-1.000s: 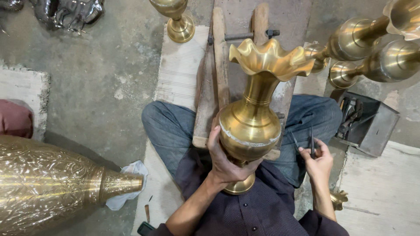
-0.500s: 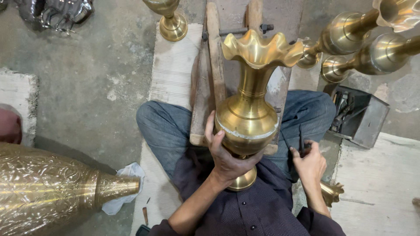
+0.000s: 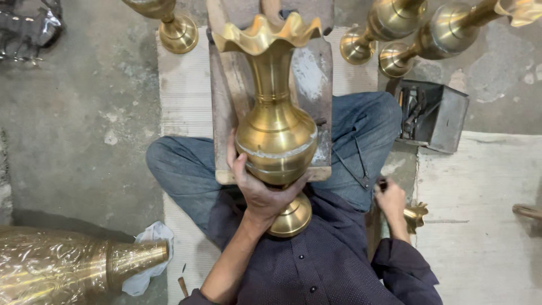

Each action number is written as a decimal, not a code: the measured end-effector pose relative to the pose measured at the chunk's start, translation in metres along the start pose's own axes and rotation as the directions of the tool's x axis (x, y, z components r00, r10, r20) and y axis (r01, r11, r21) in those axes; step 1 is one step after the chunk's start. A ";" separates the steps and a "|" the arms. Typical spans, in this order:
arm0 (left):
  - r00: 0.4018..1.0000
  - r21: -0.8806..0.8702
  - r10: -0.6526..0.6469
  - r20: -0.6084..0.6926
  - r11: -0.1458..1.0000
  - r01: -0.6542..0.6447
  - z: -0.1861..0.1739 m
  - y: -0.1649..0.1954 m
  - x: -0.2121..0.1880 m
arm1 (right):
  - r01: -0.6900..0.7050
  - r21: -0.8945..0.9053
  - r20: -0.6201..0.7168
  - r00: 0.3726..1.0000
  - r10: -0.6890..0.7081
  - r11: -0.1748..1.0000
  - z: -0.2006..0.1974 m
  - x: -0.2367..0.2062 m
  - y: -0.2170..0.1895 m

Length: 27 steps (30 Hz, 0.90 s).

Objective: The person sits cross-legged on the floor holding a brass vase against a wooden support and uses a pointed hand tool to scrape and engrave a line around the vase's body, rotating the vase to work around it, then wipes the surface with a finger.

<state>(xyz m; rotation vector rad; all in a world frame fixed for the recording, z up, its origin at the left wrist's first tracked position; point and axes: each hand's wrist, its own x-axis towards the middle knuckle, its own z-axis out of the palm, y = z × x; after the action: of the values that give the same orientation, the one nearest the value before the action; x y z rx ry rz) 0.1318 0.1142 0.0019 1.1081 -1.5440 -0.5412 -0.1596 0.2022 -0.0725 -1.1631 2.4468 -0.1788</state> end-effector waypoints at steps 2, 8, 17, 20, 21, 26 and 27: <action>1.000 0.003 -0.017 0.003 1.000 0.017 0.004 0.002 -0.009 | 0.047 -0.023 -0.057 0.997 -0.049 0.999 0.010 -0.015 0.003; 0.999 -0.016 0.046 0.017 0.999 -0.045 0.010 0.009 -0.024 | -0.045 0.122 -0.052 0.997 0.052 0.991 0.005 -0.035 0.010; 0.999 0.027 0.045 -0.014 0.999 -0.045 -0.007 0.018 -0.019 | -0.064 0.142 -0.187 0.978 0.090 0.988 0.016 -0.038 0.011; 0.999 0.073 0.051 -0.010 0.996 -0.050 -0.015 0.019 -0.014 | -0.051 0.077 -0.175 0.982 0.064 0.996 0.016 -0.031 0.002; 0.998 0.089 0.058 -0.014 0.994 -0.057 -0.017 0.018 -0.012 | -0.016 0.079 -0.164 0.986 0.029 0.997 0.014 -0.029 0.001; 0.996 0.127 0.086 -0.021 0.988 -0.083 -0.023 0.013 -0.002 | 0.025 0.068 -0.101 0.995 -0.018 0.997 0.008 -0.021 -0.014; 0.996 0.126 0.083 -0.016 0.989 -0.080 -0.024 0.013 -0.001 | 0.040 0.053 -0.084 0.996 -0.036 0.998 0.008 -0.020 -0.016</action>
<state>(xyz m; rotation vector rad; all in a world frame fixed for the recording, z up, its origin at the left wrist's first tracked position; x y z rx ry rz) 0.1500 0.1263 0.0186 1.1361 -1.6153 -0.3805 -0.1332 0.2079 -0.0691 -1.2017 2.4764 -0.3095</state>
